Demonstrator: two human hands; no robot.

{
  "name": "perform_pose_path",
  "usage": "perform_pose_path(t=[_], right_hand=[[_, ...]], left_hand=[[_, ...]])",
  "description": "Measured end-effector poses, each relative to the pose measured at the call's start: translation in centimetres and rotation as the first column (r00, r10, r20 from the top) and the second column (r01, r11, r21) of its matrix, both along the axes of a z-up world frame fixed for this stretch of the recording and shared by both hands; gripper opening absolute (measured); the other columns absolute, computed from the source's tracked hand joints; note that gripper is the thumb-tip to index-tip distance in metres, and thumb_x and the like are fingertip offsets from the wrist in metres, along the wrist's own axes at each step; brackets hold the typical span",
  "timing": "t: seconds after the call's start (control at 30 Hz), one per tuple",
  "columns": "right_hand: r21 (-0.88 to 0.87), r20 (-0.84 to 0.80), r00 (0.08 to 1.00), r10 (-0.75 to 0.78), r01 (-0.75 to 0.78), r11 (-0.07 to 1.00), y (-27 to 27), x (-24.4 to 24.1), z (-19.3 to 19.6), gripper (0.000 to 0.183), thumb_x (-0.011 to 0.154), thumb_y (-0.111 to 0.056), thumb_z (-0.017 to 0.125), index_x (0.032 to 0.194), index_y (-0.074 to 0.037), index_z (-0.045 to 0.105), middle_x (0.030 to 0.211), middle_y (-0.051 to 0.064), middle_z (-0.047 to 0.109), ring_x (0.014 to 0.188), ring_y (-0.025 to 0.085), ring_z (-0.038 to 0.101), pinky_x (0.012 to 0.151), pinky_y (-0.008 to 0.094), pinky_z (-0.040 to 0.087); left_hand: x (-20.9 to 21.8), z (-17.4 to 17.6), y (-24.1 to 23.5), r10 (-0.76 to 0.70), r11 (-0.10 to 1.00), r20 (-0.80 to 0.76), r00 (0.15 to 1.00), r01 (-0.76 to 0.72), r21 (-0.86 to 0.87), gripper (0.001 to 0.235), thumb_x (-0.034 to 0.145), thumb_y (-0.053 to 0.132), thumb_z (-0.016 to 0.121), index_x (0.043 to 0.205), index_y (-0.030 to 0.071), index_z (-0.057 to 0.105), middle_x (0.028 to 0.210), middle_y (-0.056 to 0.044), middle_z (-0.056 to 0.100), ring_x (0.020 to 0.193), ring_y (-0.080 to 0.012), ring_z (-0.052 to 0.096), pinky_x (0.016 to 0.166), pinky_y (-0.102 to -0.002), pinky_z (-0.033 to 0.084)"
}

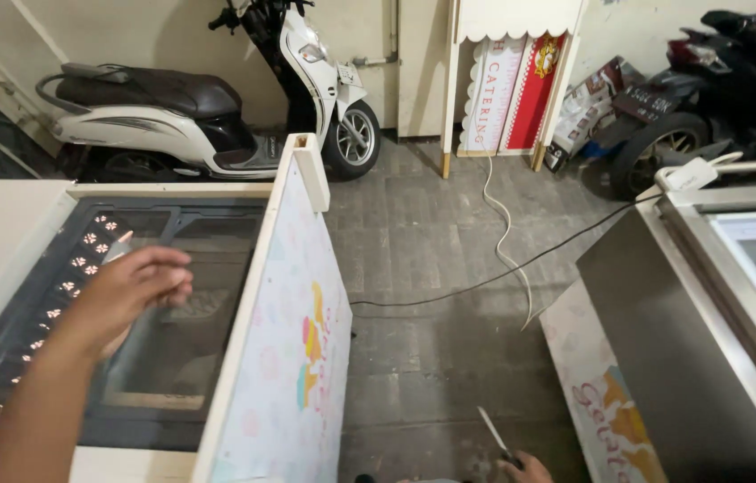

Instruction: Using a screwdriver to remove or attach a decorative panel on an ice cream display freezer

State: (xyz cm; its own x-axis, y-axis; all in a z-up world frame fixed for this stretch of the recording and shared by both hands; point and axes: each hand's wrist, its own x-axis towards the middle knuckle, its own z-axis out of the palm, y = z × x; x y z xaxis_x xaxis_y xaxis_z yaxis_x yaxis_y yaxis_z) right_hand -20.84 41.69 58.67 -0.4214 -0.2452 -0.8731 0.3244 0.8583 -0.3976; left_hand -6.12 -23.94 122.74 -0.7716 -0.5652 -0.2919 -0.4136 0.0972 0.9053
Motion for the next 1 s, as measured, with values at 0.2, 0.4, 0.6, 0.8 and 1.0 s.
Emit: perform_pose_path(t=[0.2,0.4,0.6,0.8,1.0], right_hand=[[-0.631,-0.315,0.917,-0.245,-0.009,0.776,-7.7,-2.5,20.8,0.026,0.094,-0.018,0.076,0.077,-0.004,0.063,0.058,0.002,0.052,0.048,0.014,0.047,0.047,0.03,0.04],[-0.723,-0.414,0.881,0.23,-0.471,0.505,-9.3,-2.0,37.5,0.018,0.094,-0.016,0.069,0.106,-0.003,0.074,0.077,-0.003,0.063,0.066,0.007,0.05,0.061,0.022,0.043],[-0.579,-0.534,0.604,0.592,-0.771,0.264,-8.9,0.9,42.5,0.041,0.097,-0.017,0.053,0.136,-0.005,0.06,0.139,0.008,0.065,0.128,0.023,0.061,0.106,0.036,0.045],[-0.497,-0.616,0.563,0.551,-0.82,0.282,-8.5,3.4,45.3,0.025,0.101,-0.019,0.065,0.118,-0.002,0.071,0.091,0.008,0.073,0.066,0.018,0.057,0.062,0.033,0.051],[-0.483,-0.596,0.59,0.544,-0.805,0.343,-12.6,7.1,47.9,0.013,0.094,-0.016,0.068,0.101,-0.005,0.071,0.085,0.006,0.072,0.066,0.018,0.062,0.059,0.032,0.05]], left_hand=[[9.7,-13.9,13.4,0.118,0.949,-0.256,0.959,-0.033,0.313,0.025,0.069,-0.019,0.08,0.093,-0.021,0.074,0.075,-0.031,0.077,0.066,-0.0386,0.073,0.071,-0.046,0.059],[10.2,-52.2,27.4,0.263,0.817,-0.405,0.875,0.022,0.577,0.03,0.084,-0.002,0.074,0.112,-0.01,0.064,0.103,-0.038,0.081,0.083,-0.0432,0.082,0.079,-0.053,0.068],[10.6,-52.5,28.7,0.202,0.849,-0.454,0.868,0.076,0.523,0.034,0.086,-0.002,0.071,0.118,-0.011,0.063,0.109,-0.036,0.081,0.083,-0.0385,0.082,0.077,-0.049,0.068],[16.7,-54.0,29.6,0.186,0.871,-0.475,0.86,0.08,0.485,0.039,0.089,-0.001,0.068,0.126,-0.012,0.063,0.117,-0.033,0.081,0.084,-0.0329,0.082,0.076,-0.044,0.069],[17.6,-36.9,27.8,0.222,0.739,-0.04,0.974,-0.141,0.659,0.035,0.09,-0.014,0.065,0.125,-0.018,0.07,0.117,-0.035,0.082,0.102,-0.0406,0.08,0.086,-0.047,0.065]])
